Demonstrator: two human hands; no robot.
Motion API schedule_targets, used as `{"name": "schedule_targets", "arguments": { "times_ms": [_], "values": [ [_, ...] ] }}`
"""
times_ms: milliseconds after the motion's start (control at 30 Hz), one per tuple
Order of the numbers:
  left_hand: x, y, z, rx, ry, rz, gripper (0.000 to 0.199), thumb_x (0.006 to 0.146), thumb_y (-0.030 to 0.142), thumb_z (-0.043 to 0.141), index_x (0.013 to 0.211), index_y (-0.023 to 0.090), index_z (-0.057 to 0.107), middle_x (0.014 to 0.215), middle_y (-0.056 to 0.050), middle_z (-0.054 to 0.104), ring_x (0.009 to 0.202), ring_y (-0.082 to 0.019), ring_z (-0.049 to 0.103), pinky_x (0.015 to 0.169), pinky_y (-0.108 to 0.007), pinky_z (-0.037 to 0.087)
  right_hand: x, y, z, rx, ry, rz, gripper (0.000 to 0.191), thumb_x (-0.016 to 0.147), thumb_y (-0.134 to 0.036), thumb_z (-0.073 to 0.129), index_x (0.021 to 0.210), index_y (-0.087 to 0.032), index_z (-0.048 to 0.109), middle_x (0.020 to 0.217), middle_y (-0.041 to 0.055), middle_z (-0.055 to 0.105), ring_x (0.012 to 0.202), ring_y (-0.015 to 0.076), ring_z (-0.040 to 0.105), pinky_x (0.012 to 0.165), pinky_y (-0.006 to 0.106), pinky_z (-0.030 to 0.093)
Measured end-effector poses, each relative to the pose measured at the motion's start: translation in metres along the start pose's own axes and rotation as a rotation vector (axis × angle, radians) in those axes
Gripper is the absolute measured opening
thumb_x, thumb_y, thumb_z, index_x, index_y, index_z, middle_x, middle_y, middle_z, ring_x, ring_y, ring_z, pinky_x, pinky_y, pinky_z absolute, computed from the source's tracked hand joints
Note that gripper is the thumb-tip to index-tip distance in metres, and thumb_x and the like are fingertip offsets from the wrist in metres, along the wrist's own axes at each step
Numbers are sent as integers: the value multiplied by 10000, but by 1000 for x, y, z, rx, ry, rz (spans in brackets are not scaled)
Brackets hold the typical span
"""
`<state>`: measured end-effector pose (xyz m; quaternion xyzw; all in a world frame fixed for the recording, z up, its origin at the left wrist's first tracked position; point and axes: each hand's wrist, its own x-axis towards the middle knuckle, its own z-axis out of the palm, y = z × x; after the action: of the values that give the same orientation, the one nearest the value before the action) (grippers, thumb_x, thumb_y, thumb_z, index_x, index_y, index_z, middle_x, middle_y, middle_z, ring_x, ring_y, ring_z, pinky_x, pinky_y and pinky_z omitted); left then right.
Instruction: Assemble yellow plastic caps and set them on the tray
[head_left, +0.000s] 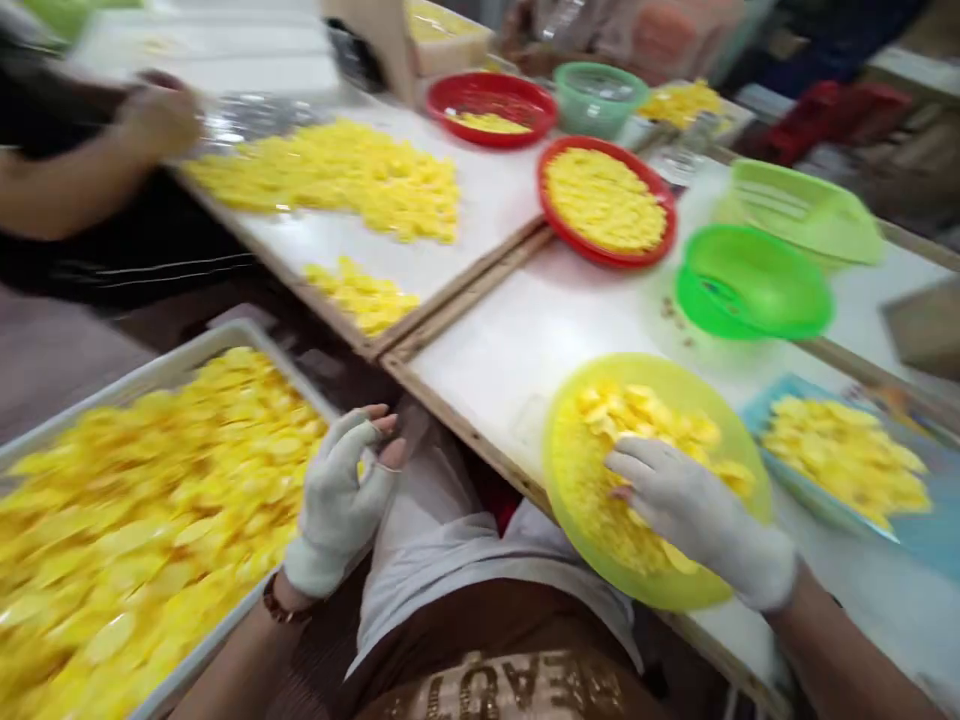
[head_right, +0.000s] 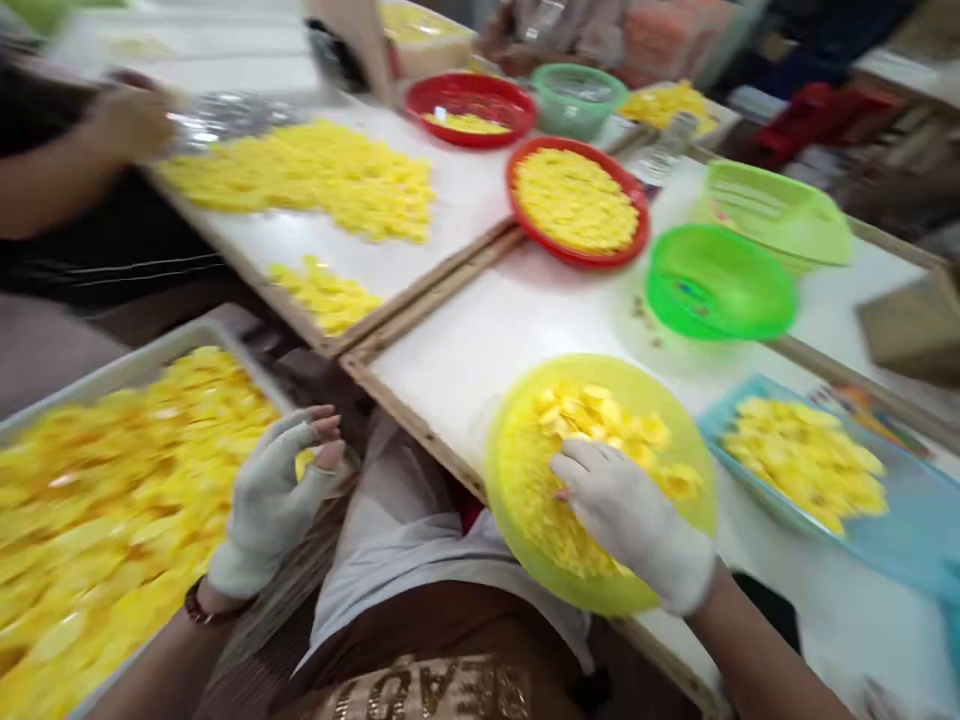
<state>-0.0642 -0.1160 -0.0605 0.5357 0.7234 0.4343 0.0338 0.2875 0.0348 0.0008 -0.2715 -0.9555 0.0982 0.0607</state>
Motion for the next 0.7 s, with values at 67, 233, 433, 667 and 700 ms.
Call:
{"name": "schedule_targets", "arguments": {
  "times_ms": [67, 233, 433, 667, 700],
  "values": [
    [14, 39, 31, -154, -118, 214, 225, 938, 256, 624, 1148, 180, 649, 1231, -79, 637, 1117, -214, 646, 996, -366, 564, 5, -3, -8, -71, -115, 22, 177, 875, -79, 507, 851, -224, 607, 902, 78, 638, 838, 240, 606, 768, 416, 541],
    [28, 119, 86, -299, -304, 546, 332, 927, 145, 604, 1252, 205, 568, 1219, -87, 639, 1109, -198, 656, 941, -325, 596, 3, 1, -14, 96, 6, 104, 298, 899, -101, 501, 1125, -231, 646, 982, 69, 657, 932, 231, 610, 869, 401, 533],
    [31, 141, 107, -221, -395, 544, 434, 937, 232, 607, 1353, 189, 493, 1154, -89, 689, 1023, -228, 692, 919, -361, 603, 9, -9, -10, 510, 270, 267, 397, 903, -207, 618, 1294, -256, 567, 1119, 55, 685, 983, 197, 666, 908, 363, 555],
    [46, 118, 98, -237, -391, 529, 377, 945, 223, 583, 1321, 208, 561, 1181, -92, 651, 1071, -215, 661, 931, -333, 582, -1, -28, 2, 487, 212, 424, 226, 973, -229, 521, 1194, -241, 564, 1076, 57, 677, 995, 208, 662, 901, 374, 540],
    [49, 117, 99, -250, -379, 521, 387, 947, 219, 578, 1333, 206, 557, 1169, -94, 638, 1061, -210, 655, 911, -329, 584, -2, -31, 3, 377, 175, 422, 197, 975, -235, 517, 1164, -230, 575, 1079, 70, 672, 1008, 223, 652, 900, 382, 534]
  ]
}}
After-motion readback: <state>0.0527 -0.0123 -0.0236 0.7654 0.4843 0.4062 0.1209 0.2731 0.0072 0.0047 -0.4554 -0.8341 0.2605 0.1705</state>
